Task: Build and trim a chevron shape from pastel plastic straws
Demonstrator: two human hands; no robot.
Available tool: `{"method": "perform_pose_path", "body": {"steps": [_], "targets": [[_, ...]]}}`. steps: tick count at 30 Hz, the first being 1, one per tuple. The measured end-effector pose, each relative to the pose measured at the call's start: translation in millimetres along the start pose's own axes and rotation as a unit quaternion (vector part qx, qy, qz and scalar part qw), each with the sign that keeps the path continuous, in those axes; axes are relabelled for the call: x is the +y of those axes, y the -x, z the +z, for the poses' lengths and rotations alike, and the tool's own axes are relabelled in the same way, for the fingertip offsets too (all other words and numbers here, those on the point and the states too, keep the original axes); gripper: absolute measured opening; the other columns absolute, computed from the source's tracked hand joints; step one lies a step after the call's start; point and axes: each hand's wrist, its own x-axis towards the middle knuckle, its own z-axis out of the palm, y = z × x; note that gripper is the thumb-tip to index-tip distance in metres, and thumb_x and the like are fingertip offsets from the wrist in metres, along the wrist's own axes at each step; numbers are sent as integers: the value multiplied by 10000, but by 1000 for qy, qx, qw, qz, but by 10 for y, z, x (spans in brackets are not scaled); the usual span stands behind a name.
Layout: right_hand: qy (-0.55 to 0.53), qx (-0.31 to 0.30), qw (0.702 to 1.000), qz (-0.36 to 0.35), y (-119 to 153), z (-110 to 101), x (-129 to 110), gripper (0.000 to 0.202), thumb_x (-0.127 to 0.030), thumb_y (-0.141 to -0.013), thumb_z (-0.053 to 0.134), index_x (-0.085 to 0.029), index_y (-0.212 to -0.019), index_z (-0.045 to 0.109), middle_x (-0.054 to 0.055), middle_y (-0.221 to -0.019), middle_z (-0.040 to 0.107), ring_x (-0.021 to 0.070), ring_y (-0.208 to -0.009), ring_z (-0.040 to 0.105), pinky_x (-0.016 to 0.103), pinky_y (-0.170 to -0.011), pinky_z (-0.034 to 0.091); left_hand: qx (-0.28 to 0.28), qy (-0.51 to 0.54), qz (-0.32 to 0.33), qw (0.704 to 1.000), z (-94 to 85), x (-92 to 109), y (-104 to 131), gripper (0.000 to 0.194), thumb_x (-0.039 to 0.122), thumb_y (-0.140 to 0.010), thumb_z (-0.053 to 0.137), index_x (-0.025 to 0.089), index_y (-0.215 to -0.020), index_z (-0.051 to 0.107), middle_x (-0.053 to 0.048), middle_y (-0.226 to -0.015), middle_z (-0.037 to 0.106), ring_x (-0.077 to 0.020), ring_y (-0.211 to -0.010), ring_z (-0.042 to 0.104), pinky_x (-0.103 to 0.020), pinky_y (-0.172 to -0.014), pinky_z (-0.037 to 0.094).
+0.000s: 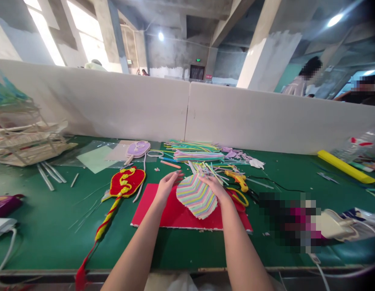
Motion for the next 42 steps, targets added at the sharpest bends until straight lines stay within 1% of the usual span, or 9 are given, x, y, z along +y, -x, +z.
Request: {"method": "perform_pose_path", "body": {"steps": [4,9,15,18,25,29,34,38,42], "targets": [[23,-23,999,14,26,31,4,289,-434,-638,736,-191,-794,731,19,-742,721,250,-828,655,397,-852,458,-27,-65,17,997,48,-58,13,451,441,-613,722,140,-949,715,-106,-904,728,-229,-805,660,-295,-702,496],[31,-59,998,18,51,46,-8,368,-456,-652,723,-179,-894,727,27,-778,726,237,-795,664,381,-835,461,-40,-139,53,988,84,-120,25,283,356,-626,708,176,-843,737,-57,-809,719,-190,-697,625,-256,-610,459],[60,-52,996,46,64,63,-32,337,-460,-630,735,-178,-816,726,18,-724,716,224,-738,661,352,-783,464,-2,-203,96,975,72,-145,40,126,332,-652,669,210,-650,701,-18,-656,682,-190,-659,587,-262,-632,409],[67,-50,995,50,66,66,-19,285,-446,-642,728,-182,-747,714,7,-698,709,207,-704,650,331,-743,463,19,-214,115,970,79,-137,53,105,317,-659,654,224,-615,672,-1,-633,665,-185,-650,569,-261,-636,393],[72,-47,995,50,69,65,11,289,-458,-642,721,-180,-717,694,2,-660,690,190,-640,620,302,-657,452,61,-167,114,977,82,-127,19,180,373,-702,631,209,-632,605,5,-592,628,-166,-599,569,-258,-611,418],[67,-35,997,32,66,57,-11,281,-455,-632,729,-185,-703,693,1,-675,691,213,-713,625,315,-703,456,103,-92,92,986,20,-152,-38,295,492,-732,589,203,-696,543,8,-588,591,-171,-602,597,-274,-599,468],[54,-35,998,20,63,32,-9,279,-447,-643,723,-192,-756,715,3,-680,689,229,-765,628,341,-747,461,137,-9,68,988,-20,-166,-74,427,606,-672,607,196,-716,494,16,-616,556,-170,-635,619,-298,-655,492],[42,-40,998,29,62,14,15,267,-423,-626,742,-190,-754,719,5,-675,688,233,-752,636,348,-746,470,95,34,56,993,0,-112,-42,472,643,-653,596,192,-719,470,14,-664,557,-164,-680,641,-302,-706,493],[16,-44,998,39,60,12,4,257,-405,-614,751,-181,-736,716,11,-692,695,233,-751,650,348,-750,479,6,28,36,999,41,-20,25,450,615,-667,595,195,-685,435,50,-589,488,-100,-480,540,-277,-576,479]]}}
